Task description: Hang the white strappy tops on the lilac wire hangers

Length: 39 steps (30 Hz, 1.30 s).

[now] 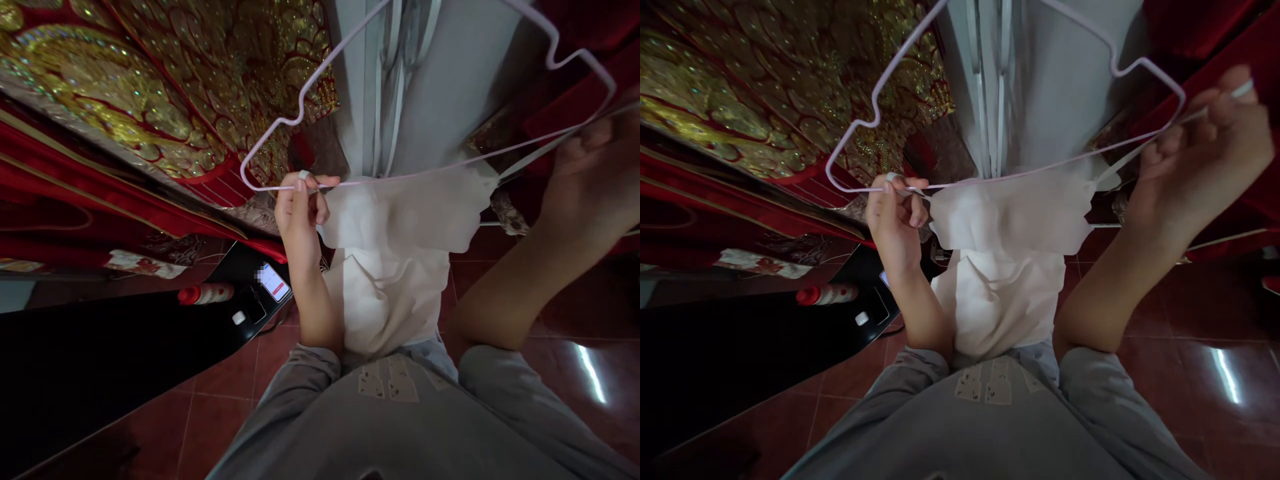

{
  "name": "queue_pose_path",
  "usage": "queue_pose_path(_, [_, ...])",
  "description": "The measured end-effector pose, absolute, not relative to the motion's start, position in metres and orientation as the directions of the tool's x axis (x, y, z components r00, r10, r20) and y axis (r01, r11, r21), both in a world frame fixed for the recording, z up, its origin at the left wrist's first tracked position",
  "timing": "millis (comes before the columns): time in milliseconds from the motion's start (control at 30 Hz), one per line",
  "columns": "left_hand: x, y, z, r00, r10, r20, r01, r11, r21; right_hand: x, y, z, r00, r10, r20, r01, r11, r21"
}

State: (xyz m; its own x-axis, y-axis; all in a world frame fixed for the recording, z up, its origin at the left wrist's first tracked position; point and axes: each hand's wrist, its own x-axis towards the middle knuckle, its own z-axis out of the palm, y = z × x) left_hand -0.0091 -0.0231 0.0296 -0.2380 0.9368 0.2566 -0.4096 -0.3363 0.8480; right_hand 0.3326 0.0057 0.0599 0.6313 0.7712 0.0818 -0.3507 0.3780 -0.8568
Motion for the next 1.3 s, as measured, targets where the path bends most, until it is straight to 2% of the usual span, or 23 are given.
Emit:
queue_pose_path(67, [-0.009, -0.023, 0.029, -0.233, 0.935, 0.268, -0.41, -0.344, 0.845, 0.314, -0.006, 0.049, 0.798, 0.597, 0.079, -0.304, 0.513, -0.802])
queue_pose_path(133, [-0.008, -0.023, 0.029, -0.231, 0.934, 0.272, -0.413, -0.347, 0.842, 0.293, -0.017, 0.04, 0.834, 0.542, 0.103, -0.251, 0.539, -0.804])
queue_pose_path(200, [-0.007, -0.023, 0.029, -0.221, 0.933, 0.285, -0.442, -0.356, 0.823, 0.273, -0.028, 0.035, 0.745, 0.657, 0.115, -0.263, 0.448, -0.854])
queue_pose_path(300, [-0.007, -0.024, 0.029, -0.201, 0.932, 0.302, -0.482, -0.363, 0.798, 0.246, -0.045, 0.038, 0.441, 0.896, 0.05, -0.307, 0.203, -0.93])
queue_pose_path(367, [-0.006, -0.024, 0.028, -0.212, 0.937, 0.278, -0.465, -0.347, 0.815, 0.228, -0.05, 0.042, 0.304, 0.952, 0.031, -0.332, 0.137, -0.933])
queue_pose_path(533, [-0.001, -0.025, 0.028, -0.208, 0.954, 0.214, -0.454, -0.288, 0.843, 0.2, -0.042, 0.036, 0.34, 0.932, 0.123, -0.387, 0.258, -0.885])
queue_pose_path(633, [0.0, -0.028, 0.025, -0.199, 0.968, 0.15, -0.442, -0.225, 0.869, 0.195, -0.038, 0.026, 0.35, 0.924, 0.153, -0.355, 0.282, -0.891])
queue_pose_path(733, [-0.01, -0.029, 0.016, -0.219, 0.968, 0.123, -0.456, -0.213, 0.864, 0.19, -0.039, 0.023, 0.36, 0.922, 0.146, -0.396, 0.292, -0.87])
queue_pose_path(833, [-0.028, -0.023, 0.005, -0.338, 0.925, 0.171, -0.432, -0.314, 0.845, 0.185, -0.04, 0.023, 0.351, 0.927, 0.135, -0.458, 0.295, -0.838])
queue_pose_path(933, [-0.048, -0.014, -0.002, -0.511, 0.82, 0.258, -0.335, -0.466, 0.819, 0.183, -0.039, 0.023, 0.347, 0.925, 0.153, -0.459, 0.31, -0.832])
queue_pose_path(1000, [-0.058, -0.008, -0.002, -0.567, 0.759, 0.319, -0.264, -0.534, 0.803, 0.184, -0.038, 0.023, 0.366, 0.918, 0.154, -0.446, 0.318, -0.837])
queue_pose_path(1167, [-0.073, 0.0, 0.006, -0.601, 0.652, 0.463, -0.144, -0.657, 0.74, 0.189, -0.039, 0.027, 0.396, 0.907, 0.145, -0.431, 0.323, -0.842])
queue_pose_path(1300, [-0.081, -0.001, 0.012, -0.537, 0.689, 0.487, -0.152, -0.647, 0.747, 0.195, -0.038, 0.027, 0.401, 0.904, 0.146, -0.402, 0.317, -0.859])
